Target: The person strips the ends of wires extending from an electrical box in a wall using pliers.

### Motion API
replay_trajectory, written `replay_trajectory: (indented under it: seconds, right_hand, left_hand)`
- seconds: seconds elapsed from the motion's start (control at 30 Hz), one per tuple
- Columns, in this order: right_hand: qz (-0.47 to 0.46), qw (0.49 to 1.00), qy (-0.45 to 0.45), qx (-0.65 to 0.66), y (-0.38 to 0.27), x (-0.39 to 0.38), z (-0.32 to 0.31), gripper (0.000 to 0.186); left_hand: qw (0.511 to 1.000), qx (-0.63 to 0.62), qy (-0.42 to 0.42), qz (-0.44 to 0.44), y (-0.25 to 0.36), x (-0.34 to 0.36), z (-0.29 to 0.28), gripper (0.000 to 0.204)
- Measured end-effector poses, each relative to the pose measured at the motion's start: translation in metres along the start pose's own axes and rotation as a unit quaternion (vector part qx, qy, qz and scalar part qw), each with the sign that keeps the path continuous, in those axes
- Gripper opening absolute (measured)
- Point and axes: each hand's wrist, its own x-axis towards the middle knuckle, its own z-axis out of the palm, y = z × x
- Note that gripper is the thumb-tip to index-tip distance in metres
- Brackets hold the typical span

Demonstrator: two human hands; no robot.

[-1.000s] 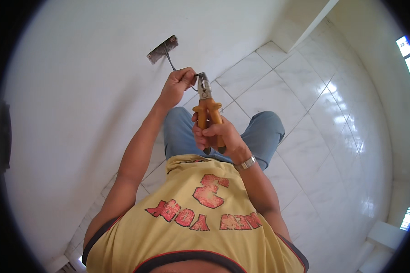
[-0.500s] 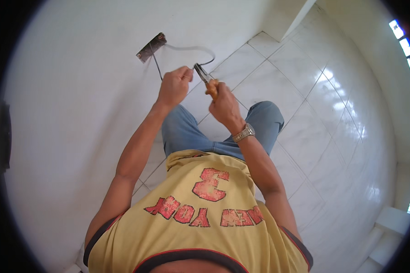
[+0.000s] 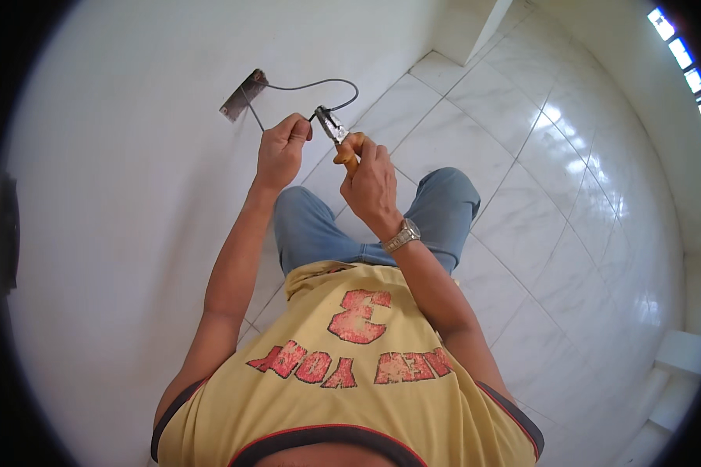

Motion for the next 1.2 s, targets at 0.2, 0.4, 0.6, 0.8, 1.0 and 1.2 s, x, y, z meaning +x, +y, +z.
replay_trajectory:
  seconds: [0.2,0.4,0.6,0.8,1.0,1.2]
  right_hand:
    - [0.335,0.66,-0.389,0.548,-0.038,0.002,-0.054,0.05]
    - [0.076,0.97,-0.151,0.177,0.016,-0.007,-0.019,0.037]
    - [0.111,0.932,-0.176,0.298,-0.008,-0.005,-0.012,0.036]
    - [0.256,0.764,-0.332,0.491,-0.037,-0.005,-0.055,0.045]
    - [0.294,0.702,-0.369,0.533,-0.045,-0.002,-0.073,0.044]
    - [0.303,0.649,-0.389,0.579,-0.036,-0.004,-0.075,0.043]
  left_hand:
    - [0.992,-0.123,-0.012,0.013,-0.046,-0.001,-0.001,0.04]
    - [0.998,0.033,-0.022,0.05,-0.014,-0.013,0.01,0.031]
    - [0.999,-0.03,0.006,0.029,0.006,-0.01,-0.009,0.033]
    - [0.999,-0.044,-0.003,0.02,0.012,-0.019,-0.016,0.03]
    - [0.994,-0.09,0.007,0.06,0.006,-0.013,-0.01,0.027]
    - [0.993,-0.109,-0.016,0.038,-0.001,-0.008,-0.007,0.026]
